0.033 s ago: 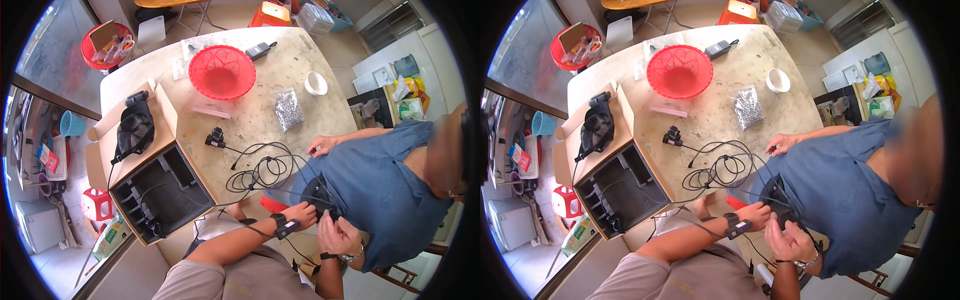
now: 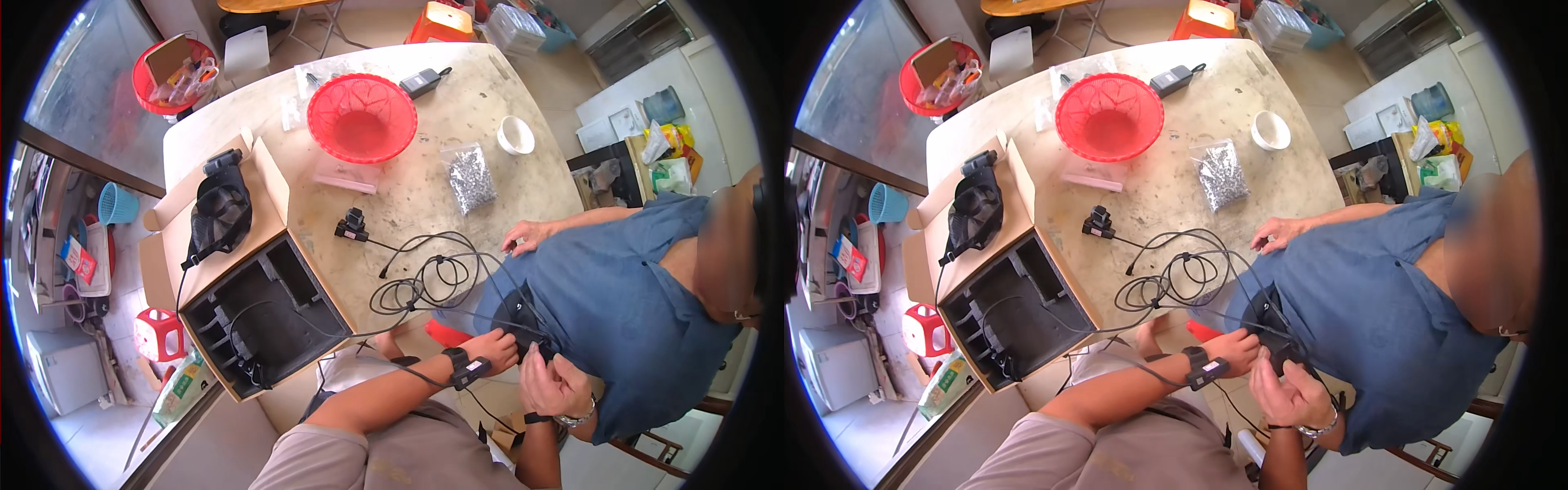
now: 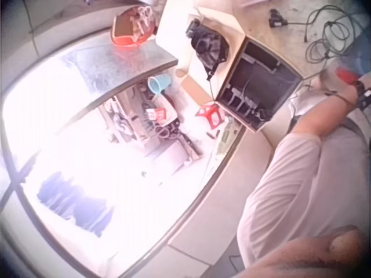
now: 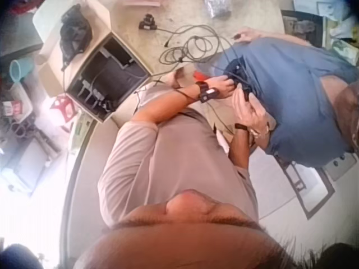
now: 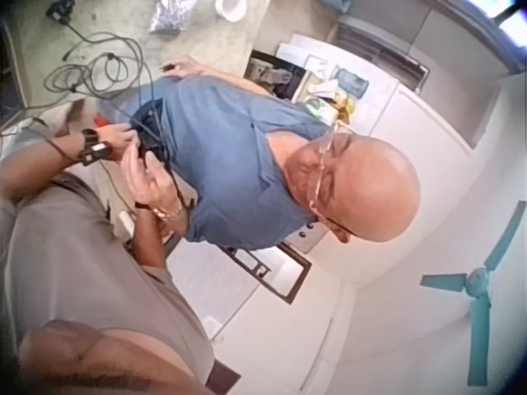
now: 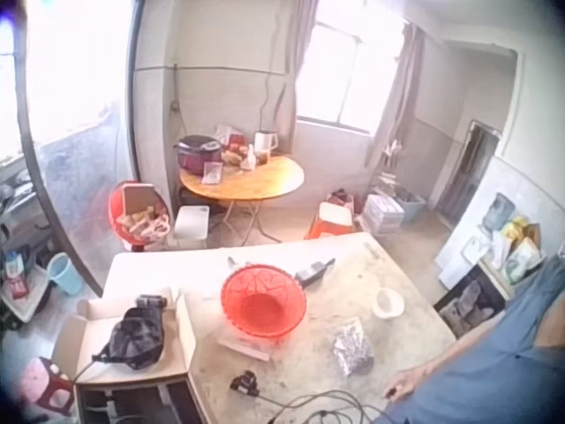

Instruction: The recorder is putting on and adjusting wearable motion capture sensors on their arms with the help of another person.

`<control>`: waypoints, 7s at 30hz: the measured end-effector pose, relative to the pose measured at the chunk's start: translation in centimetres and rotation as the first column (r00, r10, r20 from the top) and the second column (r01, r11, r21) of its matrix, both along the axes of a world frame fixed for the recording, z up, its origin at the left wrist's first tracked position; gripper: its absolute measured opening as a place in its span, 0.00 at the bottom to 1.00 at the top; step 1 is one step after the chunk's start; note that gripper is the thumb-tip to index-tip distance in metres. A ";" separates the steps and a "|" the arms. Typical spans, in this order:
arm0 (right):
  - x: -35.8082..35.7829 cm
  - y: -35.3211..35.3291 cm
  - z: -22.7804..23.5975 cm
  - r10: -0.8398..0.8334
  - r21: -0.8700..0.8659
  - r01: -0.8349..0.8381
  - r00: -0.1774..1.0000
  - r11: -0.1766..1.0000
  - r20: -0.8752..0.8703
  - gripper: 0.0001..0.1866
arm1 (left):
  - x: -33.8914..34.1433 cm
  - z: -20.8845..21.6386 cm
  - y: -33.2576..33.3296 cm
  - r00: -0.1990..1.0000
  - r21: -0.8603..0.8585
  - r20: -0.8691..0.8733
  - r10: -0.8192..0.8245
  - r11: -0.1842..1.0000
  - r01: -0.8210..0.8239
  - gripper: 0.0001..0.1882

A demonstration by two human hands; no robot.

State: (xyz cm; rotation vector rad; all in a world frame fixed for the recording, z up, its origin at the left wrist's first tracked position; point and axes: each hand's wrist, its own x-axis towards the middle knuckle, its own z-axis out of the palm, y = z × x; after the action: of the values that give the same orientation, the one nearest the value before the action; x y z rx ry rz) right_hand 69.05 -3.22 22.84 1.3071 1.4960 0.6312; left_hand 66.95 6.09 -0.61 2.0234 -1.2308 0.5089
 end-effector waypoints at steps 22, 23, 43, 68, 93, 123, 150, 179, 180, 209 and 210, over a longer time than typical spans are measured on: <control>-0.3 -0.3 -0.8 -0.075 0.101 0.087 0.990 0.991 -0.122 0.16 | 2.6 0.0 -0.4 0.986 0.031 0.021 -0.166 0.986 0.165 0.08; -0.3 -0.6 -1.0 -0.043 0.120 0.059 0.991 0.991 -0.129 0.15 | 2.6 0.1 -0.3 0.986 0.029 0.021 -0.166 0.986 0.166 0.08; -0.9 -0.7 -3.0 0.032 -0.072 -0.029 0.999 0.997 0.032 0.15 | 0.9 -0.8 0.4 0.985 -0.098 -0.135 -0.104 0.991 0.091 0.11; -1.1 -1.5 -3.8 -0.103 -0.019 0.101 0.991 0.995 -0.088 0.19 | 3.5 0.9 1.1 0.952 -0.012 -0.299 -0.062 0.998 0.062 0.18; -1.9 -1.3 -4.6 0.053 -0.010 -0.054 0.996 0.998 -0.065 0.15 | 4.1 3.1 1.9 0.981 -0.066 -0.167 -0.095 0.994 0.086 0.19; -1.9 -0.5 -2.8 0.006 -0.051 -0.003 0.999 0.999 0.052 0.16 | 6.9 6.2 -2.0 0.528 0.379 -0.794 0.301 0.924 0.043 0.28; -2.2 -1.9 -2.2 0.008 -0.098 -0.008 1.000 0.995 -0.008 0.16 | 6.0 2.0 -8.4 0.442 0.364 -0.891 0.102 0.740 0.565 0.35; -0.4 0.0 0.0 -0.108 -0.209 0.115 0.993 0.971 0.043 0.15 | 5.4 0.2 -6.9 0.381 0.096 -0.924 -0.019 0.955 0.281 0.11; -0.4 0.0 0.0 -0.116 -0.209 0.127 0.991 0.970 0.062 0.15 | 5.4 0.4 -6.6 0.384 0.096 -0.923 -0.023 0.953 0.288 0.11; 0.6 1.2 0.7 -0.094 -0.192 0.098 0.995 0.977 0.030 0.15 | 5.3 3.1 -4.0 0.474 0.150 -0.877 -0.077 0.893 0.424 0.11; 0.6 1.0 0.6 -0.103 -0.199 0.104 0.995 0.974 0.015 0.15 | 5.3 3.2 -4.1 0.475 0.148 -0.876 -0.082 0.893 0.425 0.11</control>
State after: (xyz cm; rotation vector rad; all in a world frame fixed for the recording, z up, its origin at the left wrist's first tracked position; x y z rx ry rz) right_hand 69.65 -2.21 23.47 1.2182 1.4375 0.4046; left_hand 72.26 1.95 2.56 1.8633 -0.9520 -0.8865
